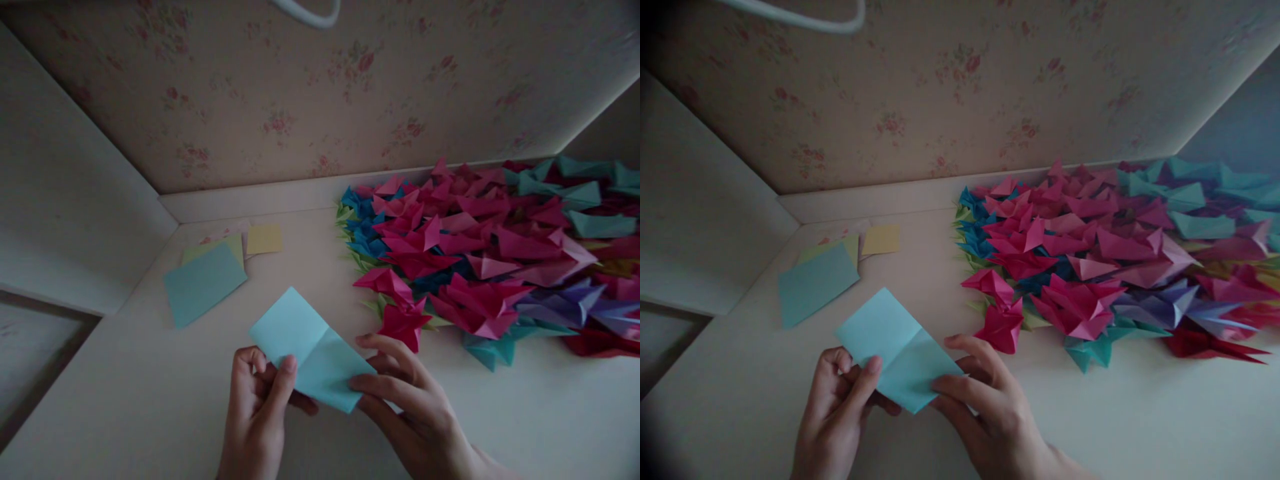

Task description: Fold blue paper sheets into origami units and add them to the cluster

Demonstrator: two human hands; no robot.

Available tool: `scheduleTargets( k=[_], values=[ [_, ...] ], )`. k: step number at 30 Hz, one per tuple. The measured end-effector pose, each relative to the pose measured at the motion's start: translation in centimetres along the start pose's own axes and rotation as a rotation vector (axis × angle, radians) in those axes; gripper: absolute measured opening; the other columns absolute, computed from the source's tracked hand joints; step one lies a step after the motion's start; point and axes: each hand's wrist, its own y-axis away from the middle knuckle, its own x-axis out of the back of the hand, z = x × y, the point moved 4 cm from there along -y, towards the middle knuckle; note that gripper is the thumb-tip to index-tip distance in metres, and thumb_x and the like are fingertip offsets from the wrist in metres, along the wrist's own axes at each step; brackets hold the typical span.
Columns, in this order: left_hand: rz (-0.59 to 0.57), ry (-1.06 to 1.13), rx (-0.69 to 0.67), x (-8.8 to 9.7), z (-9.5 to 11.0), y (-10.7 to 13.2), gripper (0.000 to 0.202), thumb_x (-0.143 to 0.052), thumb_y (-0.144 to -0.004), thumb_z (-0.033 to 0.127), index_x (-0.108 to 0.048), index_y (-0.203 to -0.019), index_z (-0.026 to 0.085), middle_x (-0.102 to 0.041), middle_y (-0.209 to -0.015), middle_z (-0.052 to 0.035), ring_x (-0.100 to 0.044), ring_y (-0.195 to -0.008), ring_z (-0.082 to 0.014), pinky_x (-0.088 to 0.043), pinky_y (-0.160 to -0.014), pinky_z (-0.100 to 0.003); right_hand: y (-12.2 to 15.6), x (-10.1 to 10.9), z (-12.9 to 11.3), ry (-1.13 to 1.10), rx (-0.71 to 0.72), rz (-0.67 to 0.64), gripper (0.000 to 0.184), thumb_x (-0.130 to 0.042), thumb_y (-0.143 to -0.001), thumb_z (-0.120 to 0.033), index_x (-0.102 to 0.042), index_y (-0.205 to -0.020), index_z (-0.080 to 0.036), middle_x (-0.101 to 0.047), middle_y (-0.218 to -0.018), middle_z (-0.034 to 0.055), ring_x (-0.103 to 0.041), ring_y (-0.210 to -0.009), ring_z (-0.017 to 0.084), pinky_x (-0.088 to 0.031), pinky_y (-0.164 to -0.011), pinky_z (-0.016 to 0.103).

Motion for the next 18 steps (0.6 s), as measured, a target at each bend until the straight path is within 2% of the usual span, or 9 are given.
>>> scheduleTargets(
  k=[2,4,7,9,12,15,16,18],
  values=[
    [0.016,0.019,-0.029,0.1,-0.2,0.2,0.034,-0.075,-0.083,0.037,-0.044,-0.090,0.027,-0.062,-0.061,0.0105,-0.067,-0.047,-0.0129,-0.055,-0.051,-0.020,-0.1,0.2,0.0,0.003,-0.041,0.028,0.018,-0.060,-0.093,-0.009,-0.070,-0.100,-0.023,-0.056,-0.123,0.0092,-0.068,-0.092,0.017,-0.059,-0.075,0.023],
    [-0.015,-0.008,-0.093,0.3,-0.2,0.3,0.028,-0.074,-0.084,0.037,-0.053,-0.098,0.026,-0.071,-0.071,0.0047,-0.072,-0.056,-0.0153,-0.059,-0.057,-0.023,-0.2,0.5,0.1,0.001,-0.104,0.050,0.015,-0.061,-0.093,-0.011,-0.070,-0.095,-0.023,-0.058,-0.119,0.0084,-0.067,-0.099,0.019,-0.058,-0.082,0.024],
    [-0.204,-0.104,-0.193,0.0,0.3,0.2,0.016,-0.072,-0.085,0.035,-0.069,-0.095,0.022,-0.075,-0.086,-0.0029,-0.074,-0.071,-0.0185,-0.062,-0.064,-0.024,-0.3,0.8,0.3,0.006,-0.195,0.084,0.012,-0.063,-0.092,-0.015,-0.070,-0.087,-0.023,-0.060,-0.117,0.0077,-0.065,-0.105,0.019,-0.055,-0.088,0.023],
    [-0.295,-0.190,-0.249,-0.2,0.9,0.1,0.008,-0.072,-0.084,0.028,-0.075,-0.088,0.022,-0.074,-0.079,-0.0022,-0.071,-0.066,-0.0162,-0.058,-0.060,-0.020,-0.2,0.9,0.4,0.003,-0.226,0.072,0.011,-0.064,-0.092,-0.018,-0.071,-0.086,-0.024,-0.060,-0.120,0.0076,-0.064,-0.111,0.020,-0.054,-0.091,0.024],
    [-0.294,-0.291,-0.294,-0.3,1.6,-0.2,0.004,-0.073,-0.082,0.022,-0.076,-0.080,0.022,-0.071,-0.066,0.0005,-0.066,-0.056,-0.0130,-0.054,-0.053,-0.016,0.0,0.6,0.6,-0.027,-0.280,0.000,0.011,-0.064,-0.093,-0.023,-0.072,-0.087,-0.024,-0.059,-0.129,0.0078,-0.063,-0.114,0.021,-0.052,-0.093,0.025],
    [-0.263,-0.346,-0.267,0.0,1.4,-0.3,0.004,-0.074,-0.081,0.024,-0.077,-0.080,0.021,-0.073,-0.063,-0.0003,-0.066,-0.053,-0.0142,-0.053,-0.051,-0.017,0.1,0.3,0.7,-0.086,-0.357,-0.046,0.016,-0.061,-0.095,-0.027,-0.074,-0.087,-0.024,-0.060,-0.133,0.0079,-0.066,-0.111,0.021,-0.052,-0.090,0.025],
    [-0.259,-0.358,-0.252,0.1,1.2,-0.3,0.005,-0.074,-0.081,0.026,-0.077,-0.082,0.021,-0.074,-0.063,-0.0009,-0.067,-0.053,-0.0150,-0.054,-0.050,-0.018,0.0,0.3,0.7,-0.105,-0.383,-0.048,0.017,-0.061,-0.096,-0.028,-0.074,-0.086,-0.023,-0.064,-0.127,0.0078,-0.067,-0.107,0.020,-0.053,-0.086,0.024],
    [-0.251,-0.381,-0.243,0.3,1.0,-0.3,0.007,-0.075,-0.080,0.027,-0.078,-0.082,0.021,-0.075,-0.063,-0.0014,-0.068,-0.052,-0.0158,-0.054,-0.050,-0.019,-0.1,0.2,0.6,-0.143,-0.427,-0.048,0.020,-0.061,-0.096,-0.030,-0.072,-0.081,-0.022,-0.071,-0.102,0.0061,-0.069,-0.091,0.018,-0.053,-0.075,0.022]
  ],
)
